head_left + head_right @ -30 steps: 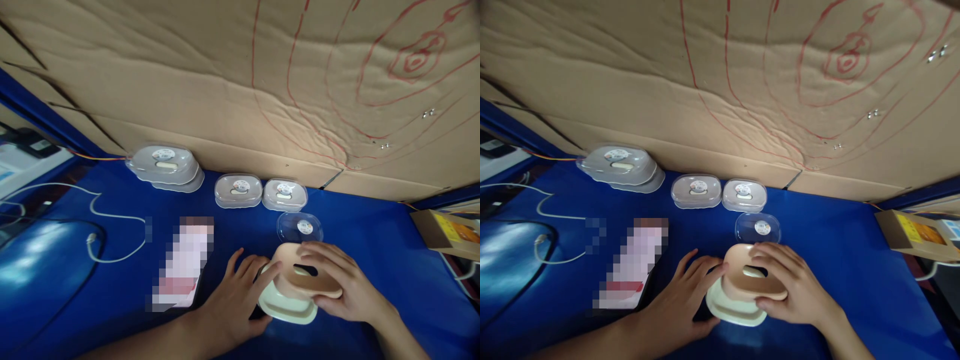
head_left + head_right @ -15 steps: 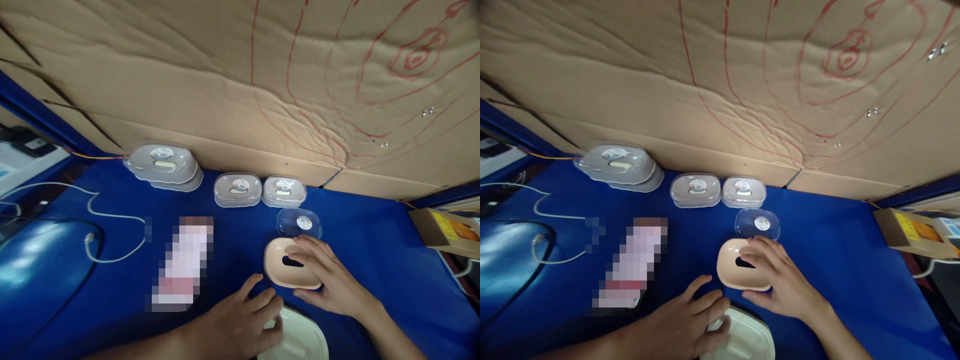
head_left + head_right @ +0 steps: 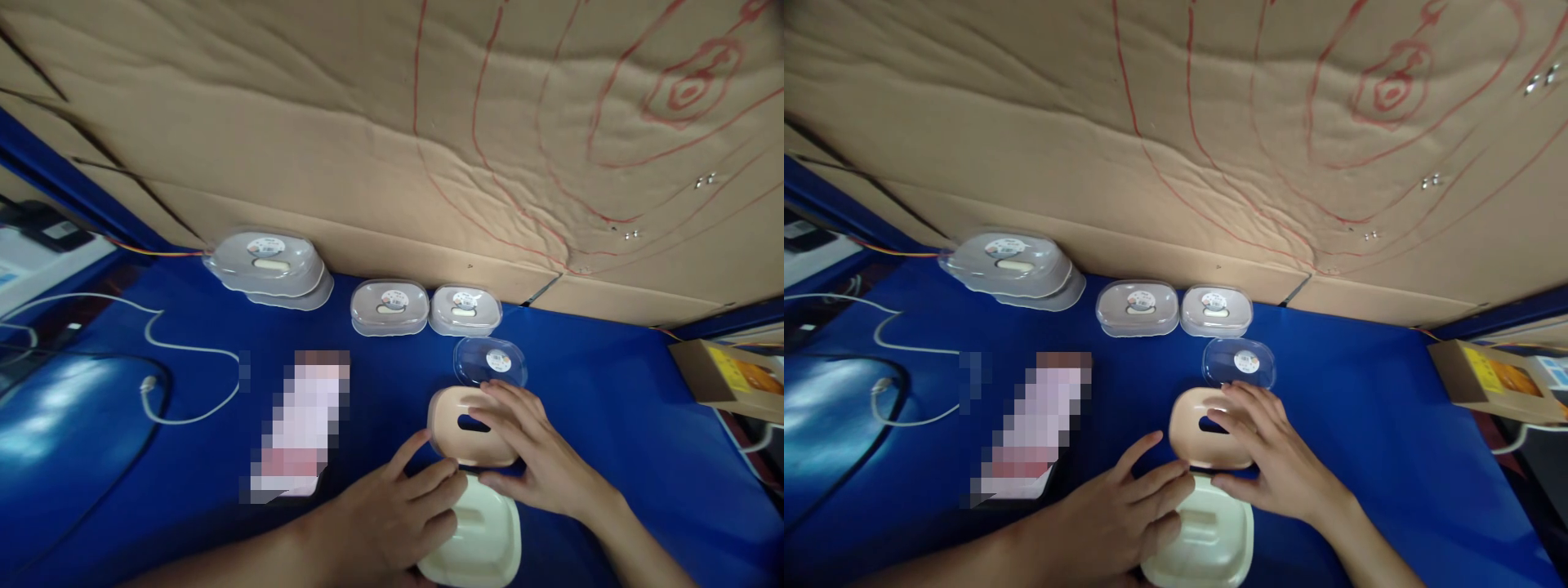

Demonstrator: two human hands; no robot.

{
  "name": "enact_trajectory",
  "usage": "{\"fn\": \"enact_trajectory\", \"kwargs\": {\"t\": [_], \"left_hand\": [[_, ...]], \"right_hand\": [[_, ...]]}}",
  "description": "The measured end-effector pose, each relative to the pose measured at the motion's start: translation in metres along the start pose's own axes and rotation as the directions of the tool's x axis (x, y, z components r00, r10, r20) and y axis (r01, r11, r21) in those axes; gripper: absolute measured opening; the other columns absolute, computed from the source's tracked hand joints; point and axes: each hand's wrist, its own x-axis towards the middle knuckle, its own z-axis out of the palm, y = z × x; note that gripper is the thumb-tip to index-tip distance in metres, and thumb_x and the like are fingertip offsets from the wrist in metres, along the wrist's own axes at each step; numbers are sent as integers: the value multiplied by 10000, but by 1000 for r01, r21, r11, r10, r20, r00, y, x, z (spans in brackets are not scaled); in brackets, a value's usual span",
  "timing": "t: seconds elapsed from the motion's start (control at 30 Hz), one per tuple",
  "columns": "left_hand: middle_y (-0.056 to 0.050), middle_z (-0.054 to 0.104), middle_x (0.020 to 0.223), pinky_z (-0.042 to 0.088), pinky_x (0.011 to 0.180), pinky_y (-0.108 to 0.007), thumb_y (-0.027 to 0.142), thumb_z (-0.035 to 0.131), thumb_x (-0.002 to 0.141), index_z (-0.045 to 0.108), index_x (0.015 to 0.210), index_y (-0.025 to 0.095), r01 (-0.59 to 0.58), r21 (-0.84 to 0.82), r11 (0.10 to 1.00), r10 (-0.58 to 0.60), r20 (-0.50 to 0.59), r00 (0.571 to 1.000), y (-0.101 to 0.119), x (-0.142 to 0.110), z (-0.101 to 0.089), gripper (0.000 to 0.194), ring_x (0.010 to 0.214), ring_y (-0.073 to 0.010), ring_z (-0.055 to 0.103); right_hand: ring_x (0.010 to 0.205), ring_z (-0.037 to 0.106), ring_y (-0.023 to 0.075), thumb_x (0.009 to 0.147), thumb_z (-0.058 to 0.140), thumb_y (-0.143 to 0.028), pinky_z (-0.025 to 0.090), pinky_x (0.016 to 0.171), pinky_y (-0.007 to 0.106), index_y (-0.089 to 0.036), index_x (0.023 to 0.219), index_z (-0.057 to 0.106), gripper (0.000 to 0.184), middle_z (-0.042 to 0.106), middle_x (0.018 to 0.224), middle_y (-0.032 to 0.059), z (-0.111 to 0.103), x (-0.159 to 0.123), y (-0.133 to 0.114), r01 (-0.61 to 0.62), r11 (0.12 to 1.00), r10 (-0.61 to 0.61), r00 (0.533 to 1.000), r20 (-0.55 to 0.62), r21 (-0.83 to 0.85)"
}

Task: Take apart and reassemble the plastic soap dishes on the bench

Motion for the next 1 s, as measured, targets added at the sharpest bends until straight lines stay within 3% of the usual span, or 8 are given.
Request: {"fn": "enact_trajectory", "kwargs": {"t": [0.17, 0.3, 0.33, 0.43, 0.63, 0.83, 1.0], "left_hand": [[-86, 653, 1459, 223, 1307, -503, 577, 625, 992, 694, 1232, 204, -15, -39, 999, 15, 11, 1000, 0, -2, -1, 448, 1459, -284, 472], [-102, 616, 1526, 198, 1306, -583, 605, 633, 983, 559, 1465, 219, -48, -38, 998, 48, 15, 999, 0, -5, -3, 621, 1491, -299, 438], [-99, 602, 1548, 203, 1301, -597, 616, 642, 974, 524, 1502, 240, -50, -36, 998, 50, 15, 999, -1, -5, -3, 659, 1493, -302, 437], [-115, 537, 1614, 242, 1275, -625, 663, 685, 923, 460, 1560, 289, -34, -19, 999, 34, -2, 999, -2, -4, -1, 772, 1497, -327, 438], [-165, 477, 1650, 220, 1253, -671, 747, 660, 895, 438, 1590, 288, -12, 50, 999, 16, -67, 998, -3, -1, 4, 862, 1521, -379, 399], [-166, 500, 1633, 223, 1263, -656, 757, 570, 953, 457, 1577, 298, -6, 45, 999, 10, -95, 995, -4, -1, 6, 783, 1525, -353, 419], [-153, 479, 1652, 261, 1254, -675, 724, 627, 939, 420, 1592, 340, -25, 82, 996, 33, -100, 994, 0, -3, 10, 785, 1559, -330, 374]], "right_hand": [[1424, 527, 356, 994, 691, -352, 489, 1117, 564, -264, 1461, 573, 490, 596, 1493, 142, -4, 0, -2, 80, 996, -84, 987, -136, -29], [1069, 706, 274, 1009, 642, -226, 567, 936, 460, -268, 1072, 677, 83, 740, 1111, 67, -8, -2, -6, 138, 990, -130, 968, -213, 23], [982, 713, 260, 1015, 631, -228, 571, 894, 449, -272, 993, 663, 59, 739, 1019, 48, -9, -2, -8, 146, 988, -134, 969, -205, 46], [952, 706, 251, 1036, 627, -297, 556, 895, 449, -258, 975, 657, 78, 736, 977, 48, -8, -1, -13, 153, 987, -142, 976, -168, 52], [1179, 681, 265, 1057, 610, -371, 498, 1042, 459, -201, 1280, 664, 285, 770, 1202, 97, 2, 8, -19, 167, 985, -169, 981, -96, -28], [1010, 725, 211, 1065, 594, -235, 564, 967, 395, -180, 1257, 684, 219, 800, 1131, 64, 1, 10, -19, 226, 970, -238, 958, -159, -86], [924, 741, 225, 1019, 626, -167, 609, 867, 386, -192, 1279, 703, 272, 817, 1084, 62, -7, 2, -26, 220, 967, -246, 941, -234, -131]]}}
